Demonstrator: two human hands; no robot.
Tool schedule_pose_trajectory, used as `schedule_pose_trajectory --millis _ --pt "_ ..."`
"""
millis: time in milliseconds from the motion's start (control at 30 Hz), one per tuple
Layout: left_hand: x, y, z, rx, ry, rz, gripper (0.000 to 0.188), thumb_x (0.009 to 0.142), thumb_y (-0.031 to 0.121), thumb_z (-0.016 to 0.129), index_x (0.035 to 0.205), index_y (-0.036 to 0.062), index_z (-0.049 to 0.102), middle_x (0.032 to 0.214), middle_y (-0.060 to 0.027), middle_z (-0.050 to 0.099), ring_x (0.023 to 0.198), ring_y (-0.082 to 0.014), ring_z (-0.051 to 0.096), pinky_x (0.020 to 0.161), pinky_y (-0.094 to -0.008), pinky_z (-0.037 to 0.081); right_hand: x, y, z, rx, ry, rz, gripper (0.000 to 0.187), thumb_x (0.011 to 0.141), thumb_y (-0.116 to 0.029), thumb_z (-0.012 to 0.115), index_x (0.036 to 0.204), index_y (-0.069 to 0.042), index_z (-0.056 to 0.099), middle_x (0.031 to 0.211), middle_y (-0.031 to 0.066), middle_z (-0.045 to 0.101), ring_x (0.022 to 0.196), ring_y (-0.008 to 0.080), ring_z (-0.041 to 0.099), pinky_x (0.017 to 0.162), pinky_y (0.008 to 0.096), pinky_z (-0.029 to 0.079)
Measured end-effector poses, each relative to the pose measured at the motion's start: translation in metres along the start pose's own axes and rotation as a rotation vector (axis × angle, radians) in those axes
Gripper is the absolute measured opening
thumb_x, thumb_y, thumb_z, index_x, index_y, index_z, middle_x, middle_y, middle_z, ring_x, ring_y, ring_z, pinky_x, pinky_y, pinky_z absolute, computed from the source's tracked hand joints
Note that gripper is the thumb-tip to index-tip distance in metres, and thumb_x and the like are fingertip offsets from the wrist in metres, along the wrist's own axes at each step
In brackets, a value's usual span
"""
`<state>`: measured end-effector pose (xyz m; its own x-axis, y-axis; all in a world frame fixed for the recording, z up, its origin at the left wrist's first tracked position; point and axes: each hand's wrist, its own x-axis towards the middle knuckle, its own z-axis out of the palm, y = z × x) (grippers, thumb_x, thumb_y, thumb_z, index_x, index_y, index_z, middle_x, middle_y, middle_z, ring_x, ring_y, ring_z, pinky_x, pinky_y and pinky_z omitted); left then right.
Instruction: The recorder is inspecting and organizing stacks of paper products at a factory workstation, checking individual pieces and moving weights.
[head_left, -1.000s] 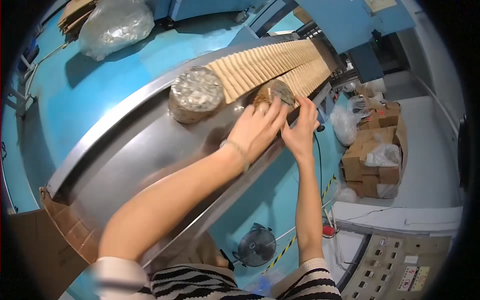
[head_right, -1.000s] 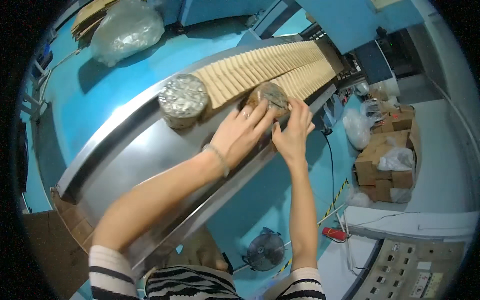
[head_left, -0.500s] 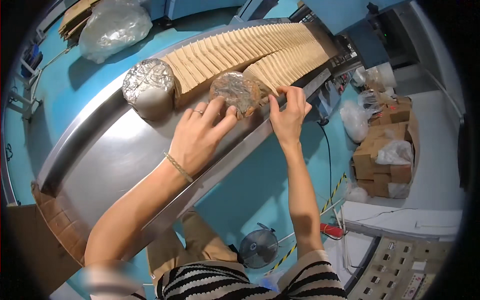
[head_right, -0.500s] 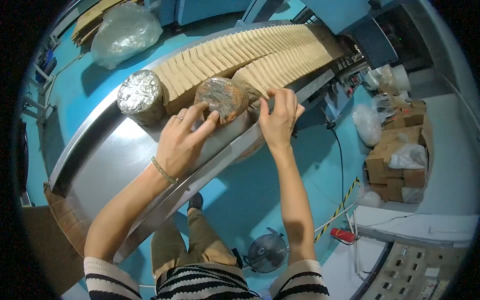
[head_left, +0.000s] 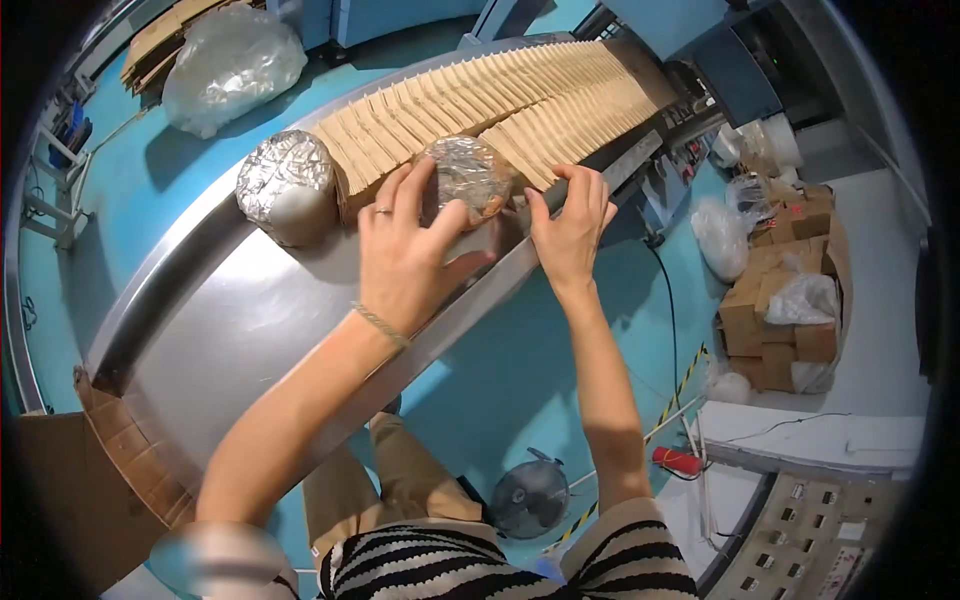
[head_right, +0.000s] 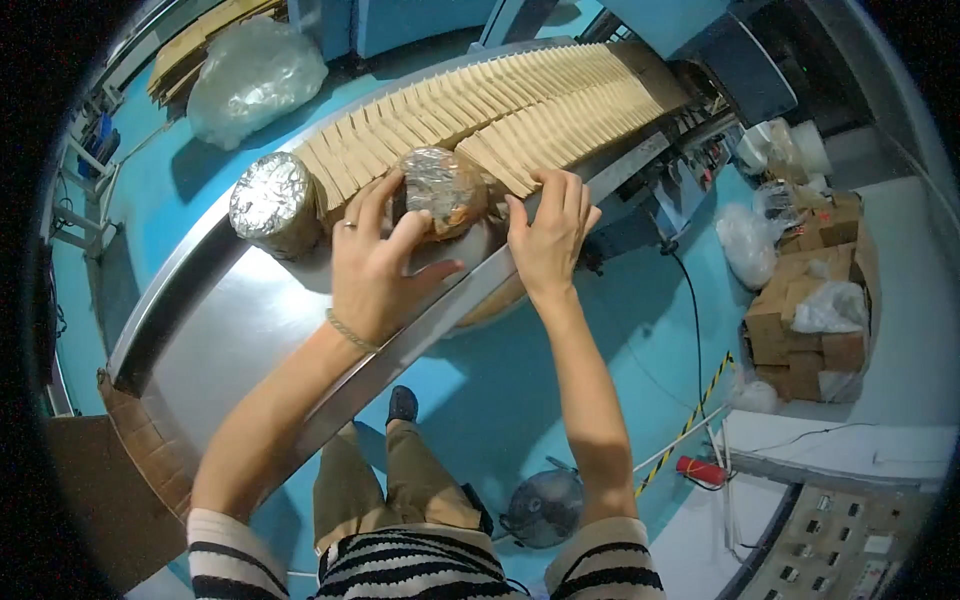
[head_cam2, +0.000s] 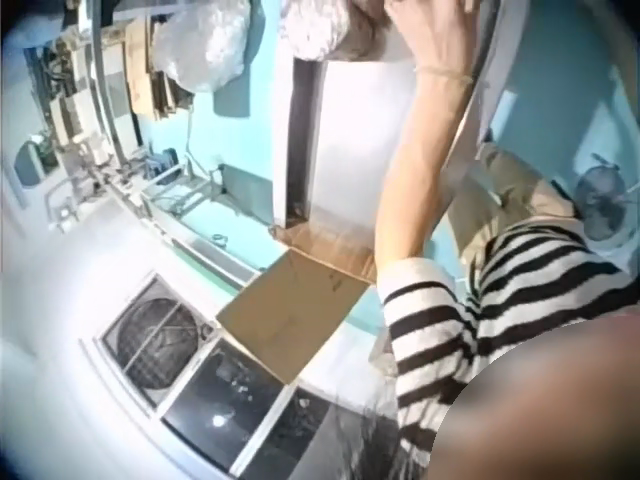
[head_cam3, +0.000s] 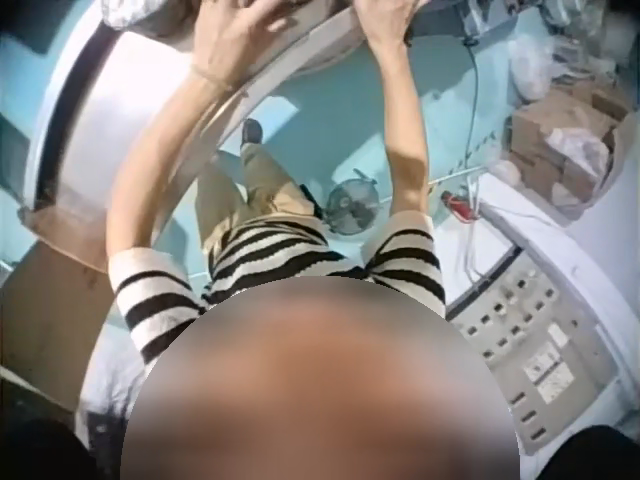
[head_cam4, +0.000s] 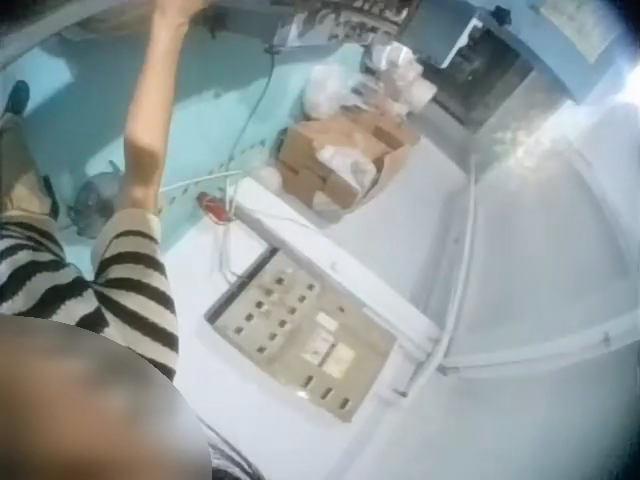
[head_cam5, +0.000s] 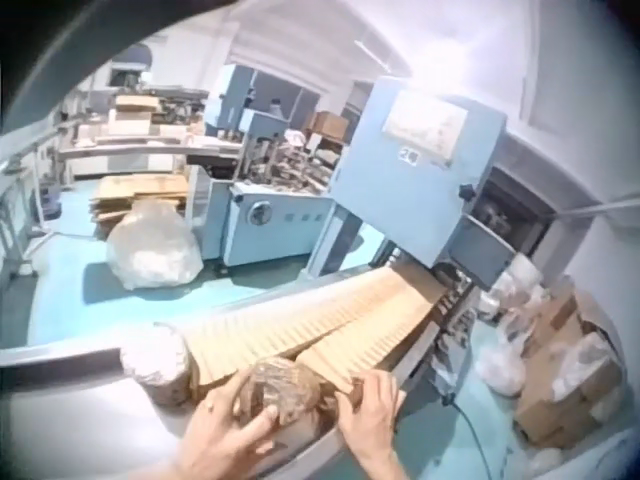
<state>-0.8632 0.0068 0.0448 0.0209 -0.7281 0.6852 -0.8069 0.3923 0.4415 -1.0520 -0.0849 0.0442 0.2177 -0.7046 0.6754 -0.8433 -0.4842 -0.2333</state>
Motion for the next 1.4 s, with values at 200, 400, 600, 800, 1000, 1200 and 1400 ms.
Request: schedule_pose_trajectory --millis 200,400,600,800,1000,1200,1400 --pt "0.026 0.005 0.026 -0.147 0.077 -0.117 0.032 0.064 0.004 0.081 0.088 0.0034 0.06 0.119 -0.0179 0.055 0.111 -0.039 0.052 0.092 -0.0448 0.047 0.002 0.001 0.002 -0.074 -0.013 -0.005 0.034 0.075 -0.013 0.078 0.104 -0.011 0.061 0.101 0.0041 0.056 0.101 0.0254 0.053 0.082 0.0403 0.034" --pt "0.013 -0.017 -0.015 -0.203 -0.076 -0.031 0.031 0.063 0.005 0.082 0.087 0.0044 0.062 0.124 -0.0179 0.056 0.114 -0.0382 0.056 0.089 -0.0433 0.052 0.008 0.003 0.003 -0.022 -0.031 -0.016 0.029 0.072 -0.01 0.08 0.094 -0.01 0.061 0.099 0.0028 0.057 0.098 0.0249 0.054 0.082 0.0394 0.034" --pt "0.008 -0.018 -0.028 -0.189 -0.112 -0.052 0.032 0.065 -0.001 0.081 0.091 0.005 0.063 0.127 -0.0172 0.055 0.118 -0.0374 0.055 0.091 -0.0439 0.052 0.019 0.006 0.003 0.021 -0.102 -0.042 0.015 0.08 -0.011 0.069 0.09 -0.01 0.058 0.098 0.0059 0.056 0.094 0.0279 0.053 0.083 0.0409 0.034" --pt "0.052 -0.01 0.014 -0.08 0.052 0.014 0.025 0.078 0.004 0.074 0.101 0.0062 0.065 0.123 -0.018 0.059 0.116 -0.0364 0.058 0.092 -0.0409 0.05 0.054 -0.014 -0.061 0.952 -0.107 0.434 0.018 0.089 -0.006 0.068 0.1 -0.004 0.053 0.095 0.0066 0.064 0.084 0.0111 0.059 0.073 0.0245 0.046" --pt "0.051 0.024 -0.012 -2.008 -0.508 -0.776 0.054 0.085 0.003 0.056 0.138 0.0062 0.048 0.132 -0.0113 0.056 0.119 -0.0224 0.057 0.097 -0.036 0.048 0.068 -0.032 -0.137 1.24 -0.48 0.692 0.028 0.092 -0.007 0.064 0.116 0.0 0.051 0.097 0.0063 0.065 0.085 0.0083 0.06 0.076 0.0234 0.048" --pt "0.023 0.021 -0.071 -1.733 -0.395 -1.011 0.049 0.092 0.016 0.063 0.138 0.0056 0.046 0.11 -0.003 0.061 0.098 -0.0131 0.062 0.093 -0.0321 0.049 0.04 -0.07 -0.142 1.066 -0.607 0.538 0.033 0.093 -0.004 0.063 0.122 0.001 0.049 0.1 0.0077 0.066 0.088 0.0083 0.061 0.075 0.0229 0.05" --pt "-0.022 0.009 -0.163 -1.473 -0.471 -1.018 0.043 0.098 0.03 0.063 0.131 0.0052 0.05 0.108 0.0007 0.065 0.1 -0.0105 0.062 0.09 -0.0281 0.051 0.01 -0.149 -0.146 1.188 -0.636 0.519 0.036 0.094 -0.004 0.063 0.126 0.001 0.047 0.102 0.008 0.065 0.092 0.0094 0.061 0.077 0.0236 0.05"
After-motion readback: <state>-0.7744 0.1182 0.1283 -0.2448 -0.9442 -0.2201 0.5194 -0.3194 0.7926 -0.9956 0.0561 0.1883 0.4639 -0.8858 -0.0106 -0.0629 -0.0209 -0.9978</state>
